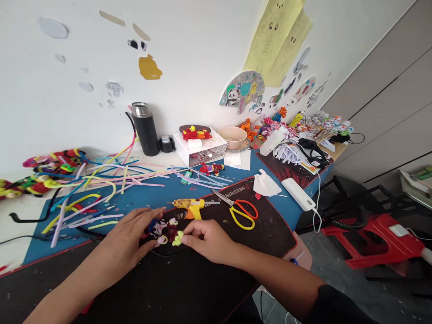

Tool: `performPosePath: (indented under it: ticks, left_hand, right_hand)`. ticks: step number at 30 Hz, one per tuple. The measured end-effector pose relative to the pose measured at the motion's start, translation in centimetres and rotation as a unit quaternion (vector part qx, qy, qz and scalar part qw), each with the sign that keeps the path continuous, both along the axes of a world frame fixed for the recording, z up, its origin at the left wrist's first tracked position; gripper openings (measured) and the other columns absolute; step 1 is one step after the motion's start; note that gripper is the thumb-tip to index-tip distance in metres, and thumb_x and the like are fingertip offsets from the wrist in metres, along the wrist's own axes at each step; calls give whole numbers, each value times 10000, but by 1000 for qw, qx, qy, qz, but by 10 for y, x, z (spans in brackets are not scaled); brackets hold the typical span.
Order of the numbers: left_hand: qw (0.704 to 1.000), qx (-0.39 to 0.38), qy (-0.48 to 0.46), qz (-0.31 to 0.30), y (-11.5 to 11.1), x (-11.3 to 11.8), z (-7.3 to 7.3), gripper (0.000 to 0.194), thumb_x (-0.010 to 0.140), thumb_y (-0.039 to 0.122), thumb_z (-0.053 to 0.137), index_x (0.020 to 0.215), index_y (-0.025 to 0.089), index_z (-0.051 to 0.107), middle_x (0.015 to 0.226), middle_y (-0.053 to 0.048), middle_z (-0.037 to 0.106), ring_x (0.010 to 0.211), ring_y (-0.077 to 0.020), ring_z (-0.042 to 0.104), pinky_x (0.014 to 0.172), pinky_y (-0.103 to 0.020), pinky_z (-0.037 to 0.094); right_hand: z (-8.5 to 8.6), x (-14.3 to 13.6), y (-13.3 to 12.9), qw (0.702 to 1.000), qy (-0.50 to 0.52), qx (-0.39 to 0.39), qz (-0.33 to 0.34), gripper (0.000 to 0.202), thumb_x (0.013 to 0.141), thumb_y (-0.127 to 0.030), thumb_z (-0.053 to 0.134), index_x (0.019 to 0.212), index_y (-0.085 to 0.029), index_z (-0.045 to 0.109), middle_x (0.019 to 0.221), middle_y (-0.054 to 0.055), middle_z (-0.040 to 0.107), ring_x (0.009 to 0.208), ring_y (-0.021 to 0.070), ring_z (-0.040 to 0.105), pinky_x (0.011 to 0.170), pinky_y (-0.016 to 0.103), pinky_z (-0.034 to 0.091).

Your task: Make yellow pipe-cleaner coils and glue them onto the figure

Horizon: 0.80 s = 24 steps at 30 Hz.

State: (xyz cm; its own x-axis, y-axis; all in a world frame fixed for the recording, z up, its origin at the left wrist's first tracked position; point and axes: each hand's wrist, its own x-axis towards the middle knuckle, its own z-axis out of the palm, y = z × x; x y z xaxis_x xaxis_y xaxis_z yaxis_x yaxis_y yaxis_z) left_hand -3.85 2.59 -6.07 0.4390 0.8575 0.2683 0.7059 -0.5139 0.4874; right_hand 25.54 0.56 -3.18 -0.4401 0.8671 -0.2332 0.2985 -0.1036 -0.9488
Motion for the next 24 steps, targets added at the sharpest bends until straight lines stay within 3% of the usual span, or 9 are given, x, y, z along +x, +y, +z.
performPosePath:
  ticks: [8,11,17,24]
  left_hand:
    - [1000,-12,-13,8,-6,0,4,599,1058,509,653,1628,327,614,1339,-115,814,1277,-368,748,1076,-497,622]
    - [1000,-8,-15,18,-9,0,2,577,1065,496,640,1619,336,621,1361,-99,809,1289,-359,747,1091,-483,620]
    - [1000,-5,-16,8,-8,1,-2,523,1080,408,602,1595,336,650,1374,-101,816,1301,-353,745,1095,-484,621]
    - [999,14,-30,2,-9,1,-7,500,1096,403,607,1591,336,634,1383,-103,809,1305,-353,737,1081,-486,628]
  right_hand:
    - [-4,10,44,996,-45,75,-33,206,998,-394,798,950,-195,773,673,-46,582,643,139,491,662,280,364]
    - [-4,10,51,998,-24,33,-39,223,1027,-408,769,981,-190,765,649,-56,559,611,132,470,636,276,350]
    - [-2,6,43,998,6,-55,35,263,970,-413,871,948,-175,761,639,-69,578,580,106,494,595,251,336]
    - [-1,-3,41,993,13,-113,31,218,1005,-367,854,951,-179,759,641,-83,593,505,81,516,535,230,358]
